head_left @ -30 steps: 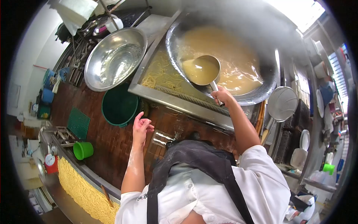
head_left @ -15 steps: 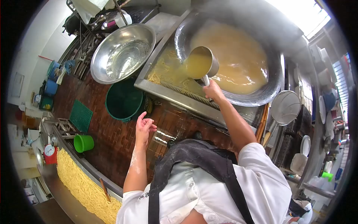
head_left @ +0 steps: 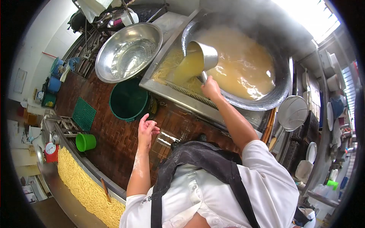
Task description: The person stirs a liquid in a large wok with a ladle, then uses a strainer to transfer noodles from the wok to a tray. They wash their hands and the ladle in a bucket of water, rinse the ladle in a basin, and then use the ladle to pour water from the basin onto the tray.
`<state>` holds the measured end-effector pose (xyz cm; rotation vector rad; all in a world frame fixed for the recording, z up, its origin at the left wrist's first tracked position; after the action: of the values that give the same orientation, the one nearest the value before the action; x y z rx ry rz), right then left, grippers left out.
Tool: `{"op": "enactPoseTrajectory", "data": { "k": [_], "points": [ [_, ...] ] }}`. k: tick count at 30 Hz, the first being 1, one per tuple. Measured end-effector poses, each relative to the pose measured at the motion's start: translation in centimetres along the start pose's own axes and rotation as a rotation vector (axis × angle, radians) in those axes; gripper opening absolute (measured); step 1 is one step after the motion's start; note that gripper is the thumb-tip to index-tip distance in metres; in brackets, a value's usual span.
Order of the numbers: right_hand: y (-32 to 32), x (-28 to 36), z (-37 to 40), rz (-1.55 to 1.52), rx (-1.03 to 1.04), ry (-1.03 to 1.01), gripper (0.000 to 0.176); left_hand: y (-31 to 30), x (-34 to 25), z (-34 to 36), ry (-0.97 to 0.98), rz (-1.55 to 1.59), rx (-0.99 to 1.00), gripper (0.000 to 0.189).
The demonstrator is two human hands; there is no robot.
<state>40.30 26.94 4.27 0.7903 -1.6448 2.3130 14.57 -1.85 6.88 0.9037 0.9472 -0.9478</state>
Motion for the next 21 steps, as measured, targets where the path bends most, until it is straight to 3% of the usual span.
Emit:
{"op": "enactPoseTrajectory", "data": {
  "k": [9, 13, 16, 21],
  "points": [
    [-0.3, 2.2, -1.2, 0.084, -0.049, -0.119, 0.02, 1.8, 0.2, -1.8, -0.012, -0.01, 0.03, 0.053],
    [-1.5, 1.2, -0.7, 0.13, -0.107, -0.093, 0.024, 3.2, -0.3, -2.7, -0.023, -0.033, 0.066, 0.055],
    [-3.2, -3.2, 0.0, 0.048, -0.169, 0.006, 0.028, 3.5, -1.0, -3.0, -0.019, -0.044, 0.073, 0.055],
    [-9.1, -15.8, 2.9, 0.235, -0.243, 0.29, 0.026, 2.3, -0.2, -3.1, -0.026, -0.03, 0.049, 0.054]
  ]
}}
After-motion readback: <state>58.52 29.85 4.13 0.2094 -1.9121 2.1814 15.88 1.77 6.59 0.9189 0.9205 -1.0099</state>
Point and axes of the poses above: each hand's wrist, its own z-axis away from the middle knuckle, its own y-axis out of the palm, x = y × z, the point moved 4 cm from there along -z, towards the middle knuckle, and after that the axes turned 12 degrees about x, right-handed, at the moved point
